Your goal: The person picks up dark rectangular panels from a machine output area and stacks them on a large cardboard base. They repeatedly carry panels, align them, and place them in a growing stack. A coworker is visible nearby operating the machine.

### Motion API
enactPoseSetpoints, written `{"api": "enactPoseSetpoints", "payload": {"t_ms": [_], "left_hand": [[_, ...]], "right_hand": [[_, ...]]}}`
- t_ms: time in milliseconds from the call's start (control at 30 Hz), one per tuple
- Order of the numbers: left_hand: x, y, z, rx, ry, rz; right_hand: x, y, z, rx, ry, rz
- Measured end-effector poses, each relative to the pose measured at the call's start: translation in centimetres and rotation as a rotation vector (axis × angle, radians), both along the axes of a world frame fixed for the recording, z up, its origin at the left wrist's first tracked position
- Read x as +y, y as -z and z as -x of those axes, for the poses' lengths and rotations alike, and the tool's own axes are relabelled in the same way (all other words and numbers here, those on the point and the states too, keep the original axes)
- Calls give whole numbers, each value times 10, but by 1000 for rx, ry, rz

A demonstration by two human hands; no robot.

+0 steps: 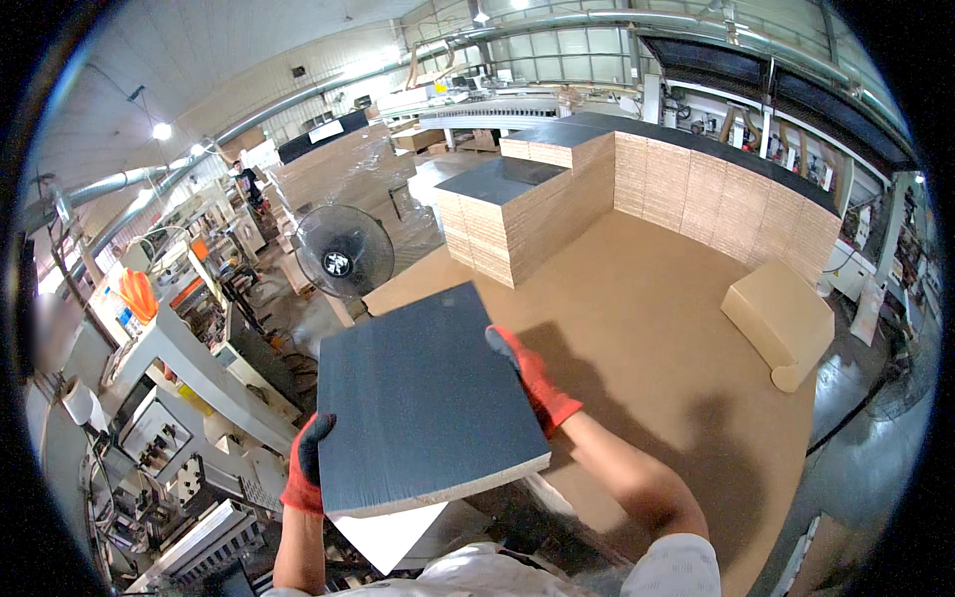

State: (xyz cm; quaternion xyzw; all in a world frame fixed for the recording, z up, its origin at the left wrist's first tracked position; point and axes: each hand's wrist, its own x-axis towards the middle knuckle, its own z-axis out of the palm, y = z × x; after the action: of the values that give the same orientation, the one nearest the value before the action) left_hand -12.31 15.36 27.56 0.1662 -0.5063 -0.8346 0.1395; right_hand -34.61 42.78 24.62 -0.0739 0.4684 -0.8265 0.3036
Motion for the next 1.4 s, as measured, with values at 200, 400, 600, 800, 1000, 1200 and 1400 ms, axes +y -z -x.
{"api": "enactPoseSetpoints", "payload": {"t_ms": [200,400,600,800,1000,1200,1400], "left_hand": [[12,-73,95,77,103,215],[-9,-121,224,238,375,229],[-54,-108,398,387,632,46],[-89,-80,519,482,560,-135],[-113,-46,557,314,463,-279],[-111,1,645,568,-108,119],[-70,-1,695,745,-407,343]], "right_hand": [[34,-56,42,124,242,258],[39,-125,114,359,91,282],[21,-128,237,396,199,173],[-8,-112,340,325,398,147],[-10,-64,415,179,707,116],[-60,-42,436,138,795,43],[-85,-20,480,414,1089,-410]]}}
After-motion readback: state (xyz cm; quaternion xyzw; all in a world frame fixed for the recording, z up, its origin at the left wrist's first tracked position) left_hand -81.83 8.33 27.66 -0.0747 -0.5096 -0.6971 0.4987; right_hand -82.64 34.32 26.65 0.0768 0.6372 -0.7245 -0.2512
